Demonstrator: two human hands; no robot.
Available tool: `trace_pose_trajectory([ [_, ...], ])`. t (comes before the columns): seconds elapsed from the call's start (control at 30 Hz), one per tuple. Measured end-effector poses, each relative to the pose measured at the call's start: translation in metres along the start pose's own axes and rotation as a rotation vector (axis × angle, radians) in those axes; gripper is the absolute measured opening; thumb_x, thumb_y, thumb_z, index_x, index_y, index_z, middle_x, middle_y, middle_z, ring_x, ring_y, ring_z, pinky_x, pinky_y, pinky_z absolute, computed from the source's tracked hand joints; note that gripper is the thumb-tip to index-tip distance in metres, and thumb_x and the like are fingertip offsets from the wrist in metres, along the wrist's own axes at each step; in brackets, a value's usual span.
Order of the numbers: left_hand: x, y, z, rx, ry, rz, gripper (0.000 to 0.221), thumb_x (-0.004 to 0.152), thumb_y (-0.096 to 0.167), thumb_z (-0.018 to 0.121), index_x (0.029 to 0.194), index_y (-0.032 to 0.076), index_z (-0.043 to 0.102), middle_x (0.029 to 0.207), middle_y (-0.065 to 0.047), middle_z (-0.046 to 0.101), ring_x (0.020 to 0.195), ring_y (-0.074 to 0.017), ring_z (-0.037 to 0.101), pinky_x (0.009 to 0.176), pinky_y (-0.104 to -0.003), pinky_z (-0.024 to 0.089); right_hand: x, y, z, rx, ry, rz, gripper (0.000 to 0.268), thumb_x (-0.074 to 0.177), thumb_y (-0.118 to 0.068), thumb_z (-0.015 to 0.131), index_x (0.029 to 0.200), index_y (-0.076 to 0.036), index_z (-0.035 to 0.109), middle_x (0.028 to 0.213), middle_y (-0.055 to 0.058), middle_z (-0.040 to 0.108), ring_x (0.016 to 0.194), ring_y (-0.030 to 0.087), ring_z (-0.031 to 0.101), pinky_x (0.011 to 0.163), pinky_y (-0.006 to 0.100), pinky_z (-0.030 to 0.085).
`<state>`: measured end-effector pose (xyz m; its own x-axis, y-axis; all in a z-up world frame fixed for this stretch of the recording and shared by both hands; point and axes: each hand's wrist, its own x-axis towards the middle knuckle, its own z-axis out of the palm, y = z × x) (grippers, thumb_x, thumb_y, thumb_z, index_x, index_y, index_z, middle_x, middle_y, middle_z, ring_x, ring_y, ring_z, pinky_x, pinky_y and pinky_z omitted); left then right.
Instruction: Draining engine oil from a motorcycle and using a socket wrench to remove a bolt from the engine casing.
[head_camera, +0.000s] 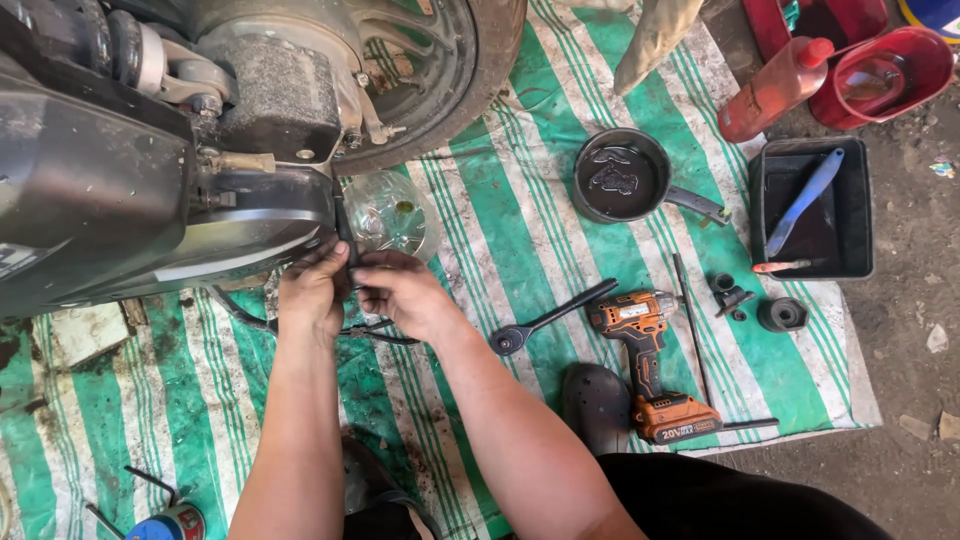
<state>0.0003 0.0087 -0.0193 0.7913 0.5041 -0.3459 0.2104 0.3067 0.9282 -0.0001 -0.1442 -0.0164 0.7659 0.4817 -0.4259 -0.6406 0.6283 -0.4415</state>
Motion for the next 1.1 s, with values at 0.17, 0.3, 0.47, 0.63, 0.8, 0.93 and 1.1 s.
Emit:
trace_pose_trajectory([
  [0.17,-0.002,-0.001,0.001,-0.011,0.001,-0.019,0.040,0.096,0.012,0.088,0.128,-0.008,0.074,0.105,-0.021,0.082,0.087,-0.0301,0.084,0.063,-0.037,0.066,0.002,0.000,-0.005,-0.157,0.005,-0.028,0.046,0.084,0.002,0.092,0.125,0.004,0.072,0.088,0.015,0.073,0.067,0.021,0.078,0.056,0.029,0.070],
  [0.3,-0.006,0.001,0.013,0.033,0.016,0.072,0.050,0.087,0.004,0.097,0.128,-0.012,0.074,0.098,-0.026,0.080,0.080,-0.0333,0.084,0.058,-0.040,0.066,0.002,0.005,0.000,-0.256,0.043,-0.087,0.053,0.080,-0.001,0.098,0.126,0.004,0.072,0.087,0.015,0.072,0.064,0.017,0.074,0.054,0.027,0.068],
  [0.47,-0.014,0.007,0.015,-0.016,0.042,0.034,0.037,0.094,0.005,0.089,0.124,-0.011,0.075,0.100,-0.026,0.081,0.080,-0.0334,0.084,0.060,-0.041,0.068,-0.014,-0.012,0.005,-0.086,-0.020,0.019,0.043,0.086,-0.002,0.091,0.125,0.001,0.073,0.088,0.013,0.073,0.067,0.022,0.079,0.058,0.032,0.071],
  [0.63,0.002,-0.005,0.015,-0.086,0.054,0.038,0.032,0.093,0.010,0.090,0.116,-0.007,0.079,0.098,-0.025,0.082,0.075,-0.0354,0.084,0.057,-0.047,0.069,0.014,0.015,-0.017,-0.207,-0.012,-0.046,0.049,0.085,-0.002,0.094,0.128,0.006,0.073,0.088,0.012,0.071,0.067,0.019,0.075,0.059,0.030,0.070],
  [0.8,0.021,-0.027,0.009,0.006,0.058,0.069,0.041,0.092,0.008,0.093,0.124,-0.011,0.076,0.096,-0.026,0.080,0.078,-0.0342,0.083,0.058,-0.045,0.070,0.009,0.018,-0.006,-0.320,0.047,-0.120,0.048,0.082,-0.011,0.098,0.123,0.001,0.078,0.082,0.009,0.074,0.062,0.013,0.070,0.053,0.025,0.065],
  [0.93,-0.016,0.006,0.028,0.010,0.030,0.004,0.035,0.102,0.014,0.083,0.125,-0.010,0.073,0.101,-0.026,0.082,0.073,-0.0333,0.084,0.052,-0.042,0.068,-0.003,-0.010,-0.001,-0.121,0.008,0.015,0.036,0.091,-0.001,0.084,0.125,0.006,0.072,0.086,0.012,0.072,0.065,0.024,0.078,0.056,0.033,0.071],
  [1.1,0.019,-0.028,0.012,0.003,0.003,0.021,0.042,0.096,0.018,0.093,0.118,-0.010,0.071,0.090,-0.029,0.079,0.050,-0.0389,0.076,0.034,-0.049,0.058,0.015,0.014,-0.011,-0.320,0.080,-0.134,0.047,0.082,0.000,0.095,0.121,0.010,0.071,0.082,0.015,0.071,0.056,0.019,0.073,0.047,0.031,0.068],
])
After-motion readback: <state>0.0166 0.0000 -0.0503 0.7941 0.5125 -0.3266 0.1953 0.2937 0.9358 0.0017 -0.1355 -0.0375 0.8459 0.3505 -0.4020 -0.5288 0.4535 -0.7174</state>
